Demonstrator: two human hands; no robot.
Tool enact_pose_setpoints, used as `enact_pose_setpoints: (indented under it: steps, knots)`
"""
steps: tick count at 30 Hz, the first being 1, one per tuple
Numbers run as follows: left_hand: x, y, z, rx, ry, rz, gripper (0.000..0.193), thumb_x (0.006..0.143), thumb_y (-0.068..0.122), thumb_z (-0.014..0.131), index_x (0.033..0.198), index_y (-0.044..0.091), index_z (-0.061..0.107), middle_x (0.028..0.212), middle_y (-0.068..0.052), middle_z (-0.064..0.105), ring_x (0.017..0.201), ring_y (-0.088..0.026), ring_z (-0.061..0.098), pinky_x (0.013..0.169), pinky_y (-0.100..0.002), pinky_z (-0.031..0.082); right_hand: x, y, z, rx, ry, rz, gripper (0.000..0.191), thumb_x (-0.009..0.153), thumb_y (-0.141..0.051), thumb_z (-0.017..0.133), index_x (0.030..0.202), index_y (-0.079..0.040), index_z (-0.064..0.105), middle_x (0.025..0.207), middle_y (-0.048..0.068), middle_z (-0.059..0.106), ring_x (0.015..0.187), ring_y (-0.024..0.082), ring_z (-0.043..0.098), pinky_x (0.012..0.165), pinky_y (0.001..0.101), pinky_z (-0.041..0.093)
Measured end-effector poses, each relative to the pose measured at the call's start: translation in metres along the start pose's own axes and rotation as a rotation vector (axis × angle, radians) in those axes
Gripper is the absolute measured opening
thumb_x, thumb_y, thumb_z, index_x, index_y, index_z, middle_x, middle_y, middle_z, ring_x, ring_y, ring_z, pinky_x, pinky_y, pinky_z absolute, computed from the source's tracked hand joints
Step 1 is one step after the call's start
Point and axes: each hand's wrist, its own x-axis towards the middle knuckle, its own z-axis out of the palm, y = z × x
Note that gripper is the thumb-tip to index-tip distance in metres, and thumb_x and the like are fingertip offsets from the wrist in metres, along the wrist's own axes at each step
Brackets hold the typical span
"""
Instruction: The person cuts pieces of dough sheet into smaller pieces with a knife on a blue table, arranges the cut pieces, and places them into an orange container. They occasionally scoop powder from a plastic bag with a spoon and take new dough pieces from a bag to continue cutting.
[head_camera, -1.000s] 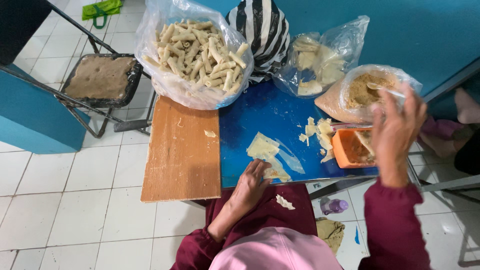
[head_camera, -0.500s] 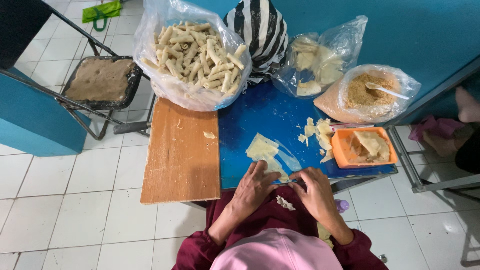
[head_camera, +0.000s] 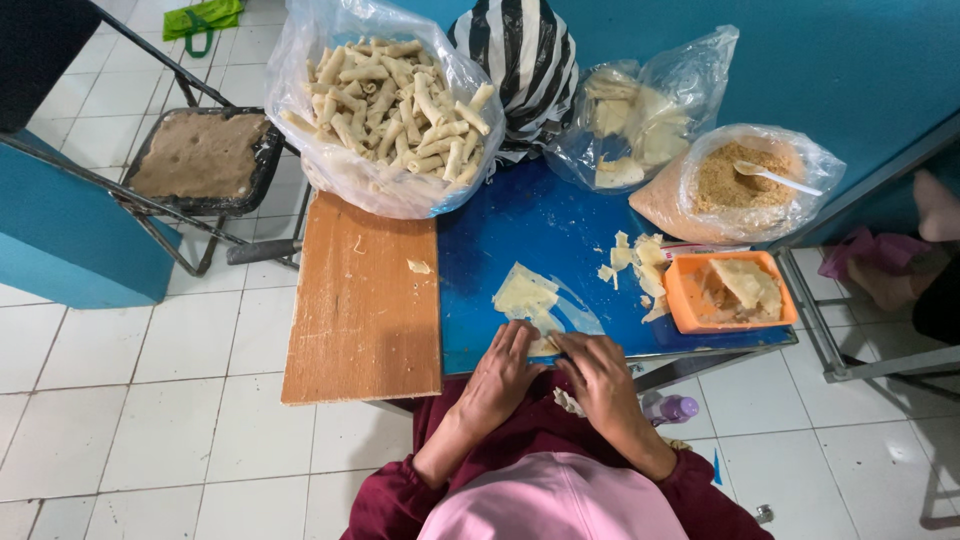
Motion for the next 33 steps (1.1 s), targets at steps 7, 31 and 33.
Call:
enact_pose_setpoints:
  steps: [7,31,33]
  knots:
    - [0.002,-0.008,0.001,-0.009,0.014,0.072,0.037,0.086,0.003,0.071,0.118,-0.007,0.057,0.12,-0.024,0.056,0.112,-0.042,0.055,0.096,-0.045,0.049,0.001,0.013,0.01,-0.105,-0.042,-0.127,0.036,0.089,-0.005,0.069,0.124,-0.004,0.07,0.11,0.007,0.069,0.1,0.023,0.063,0.086,0.0391,0.047]
    - [0.022,-0.006,-0.006,-0.092,0.072,0.024,0.008,0.088,-0.001,0.066,0.096,-0.001,0.063,0.114,-0.019,0.058,0.097,-0.038,0.066,0.076,-0.045,0.055,0.031,0.01,-0.001,0.009,-0.079,-0.1,0.017,0.086,-0.006,0.076,0.102,-0.001,0.073,0.098,0.009,0.07,0.091,0.027,0.063,0.078,0.0401,0.053]
    - [0.021,-0.006,-0.006,-0.092,0.074,0.07,0.013,0.085,0.0,0.067,0.098,-0.001,0.064,0.108,-0.016,0.059,0.097,-0.037,0.067,0.077,-0.044,0.056,0.034,0.014,0.0,0.032,-0.095,-0.082,0.017,0.086,-0.008,0.077,0.101,-0.002,0.072,0.098,0.008,0.071,0.092,0.026,0.064,0.078,0.0395,0.053]
